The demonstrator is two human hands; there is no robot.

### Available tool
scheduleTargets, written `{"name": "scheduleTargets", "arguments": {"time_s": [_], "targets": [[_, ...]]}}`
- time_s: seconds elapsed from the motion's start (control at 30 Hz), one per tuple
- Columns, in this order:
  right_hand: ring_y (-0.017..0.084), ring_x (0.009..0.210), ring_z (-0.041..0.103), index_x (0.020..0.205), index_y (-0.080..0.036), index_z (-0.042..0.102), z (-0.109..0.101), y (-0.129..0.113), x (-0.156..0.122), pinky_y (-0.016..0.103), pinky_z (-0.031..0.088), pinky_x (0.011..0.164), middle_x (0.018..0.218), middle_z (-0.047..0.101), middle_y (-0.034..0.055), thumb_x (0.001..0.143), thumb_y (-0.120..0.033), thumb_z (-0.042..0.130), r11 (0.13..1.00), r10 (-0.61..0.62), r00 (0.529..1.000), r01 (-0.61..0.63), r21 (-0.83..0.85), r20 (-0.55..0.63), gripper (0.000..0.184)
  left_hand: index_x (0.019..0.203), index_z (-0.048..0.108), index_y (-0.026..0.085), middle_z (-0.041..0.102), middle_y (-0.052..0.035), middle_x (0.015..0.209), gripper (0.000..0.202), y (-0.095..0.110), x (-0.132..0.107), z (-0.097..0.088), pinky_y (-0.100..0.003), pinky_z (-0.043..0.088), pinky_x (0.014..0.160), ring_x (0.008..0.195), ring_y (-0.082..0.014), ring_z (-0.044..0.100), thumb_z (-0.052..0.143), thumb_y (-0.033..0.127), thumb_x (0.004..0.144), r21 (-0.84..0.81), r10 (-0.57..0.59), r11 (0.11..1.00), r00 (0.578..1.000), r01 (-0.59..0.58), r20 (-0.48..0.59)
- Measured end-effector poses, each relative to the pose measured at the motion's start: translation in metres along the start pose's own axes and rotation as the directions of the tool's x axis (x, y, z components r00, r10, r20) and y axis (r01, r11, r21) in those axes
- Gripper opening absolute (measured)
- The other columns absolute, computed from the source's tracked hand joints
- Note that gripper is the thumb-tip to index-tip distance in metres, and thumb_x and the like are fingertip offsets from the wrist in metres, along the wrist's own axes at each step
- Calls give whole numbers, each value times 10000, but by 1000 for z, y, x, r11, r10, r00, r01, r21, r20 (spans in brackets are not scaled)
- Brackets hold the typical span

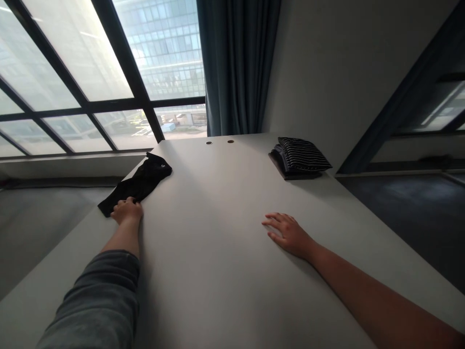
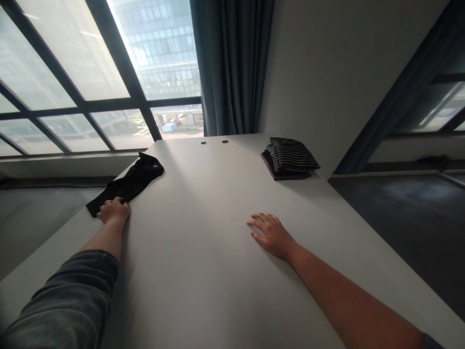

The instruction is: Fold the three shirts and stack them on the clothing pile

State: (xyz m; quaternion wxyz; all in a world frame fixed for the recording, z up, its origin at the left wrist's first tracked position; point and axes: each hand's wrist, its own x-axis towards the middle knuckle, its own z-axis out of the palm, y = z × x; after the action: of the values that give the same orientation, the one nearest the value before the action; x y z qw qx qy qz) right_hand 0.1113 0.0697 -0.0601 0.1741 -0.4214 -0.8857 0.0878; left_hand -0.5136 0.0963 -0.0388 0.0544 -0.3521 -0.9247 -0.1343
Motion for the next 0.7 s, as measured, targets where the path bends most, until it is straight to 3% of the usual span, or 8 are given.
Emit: {"name": "scheduleTargets", "arguments": {"time_s": [0.1,0.23,0.33,0.43,0.53,0.63,0.7], "targets": [[298,1330,546,1296,-282,700,-2,-2,1,520,390,1130,1434,614,109,960,-330,564,1000,16,1000,-16,5,3,365,1286,661,130,583,-240,1367,429,9,-14,1,-569,446,1013,1248,-416,524,484,361,971,14,91,996,994,-90,-53],[300,1309,550,1275,-278,707,-3,-4,2,512,395,1115,1422,614,109,945,-310,585,999,36,999,-36,8,14,354,1269,684,167,493,-192,1522,398,41,-61,0,-597,288,1174,1425,-386,400,469,343,984,51,228,974,961,-223,-158],[301,1291,556,1262,-276,713,-3,-3,4,509,395,1111,1412,617,111,943,-311,589,999,40,999,-40,7,4,344,1328,653,179,538,-196,1479,425,74,-104,-2,-576,317,1159,1361,-361,484,457,358,996,23,282,959,959,-282,-13],[298,1279,560,1259,-276,714,-2,-2,4,503,398,1109,1406,621,110,941,-305,594,999,39,999,-39,12,-1,342,1349,643,225,519,-177,1499,428,104,-143,-6,-510,439,1035,1282,-372,541,459,392,1000,-2,307,952,951,-307,37],[299,1276,561,1253,-275,716,-1,-2,4,505,400,1105,1405,624,109,938,-299,601,999,37,999,-37,25,-6,337,1328,655,264,518,-157,1490,407,129,-180,-13,-503,467,980,1248,-387,550,490,420,989,-16,340,940,937,-340,81],[297,1251,577,1226,-268,727,0,1,5,509,412,1090,1381,642,108,942,-300,601,998,42,999,-41,55,-24,313,1295,676,279,542,-143,1446,380,152,-221,-23,-486,484,956,1227,-383,553,530,422,975,-52,426,905,897,-423,120],[292,1224,598,1195,-253,738,2,6,6,504,428,1083,1347,659,109,943,-302,599,995,46,998,-41,94,-46,293,1266,690,283,558,-132,1420,354,167,-252,-29,-460,496,945,1213,-363,559,554,418,969,-104,510,860,846,-499,154]]}}
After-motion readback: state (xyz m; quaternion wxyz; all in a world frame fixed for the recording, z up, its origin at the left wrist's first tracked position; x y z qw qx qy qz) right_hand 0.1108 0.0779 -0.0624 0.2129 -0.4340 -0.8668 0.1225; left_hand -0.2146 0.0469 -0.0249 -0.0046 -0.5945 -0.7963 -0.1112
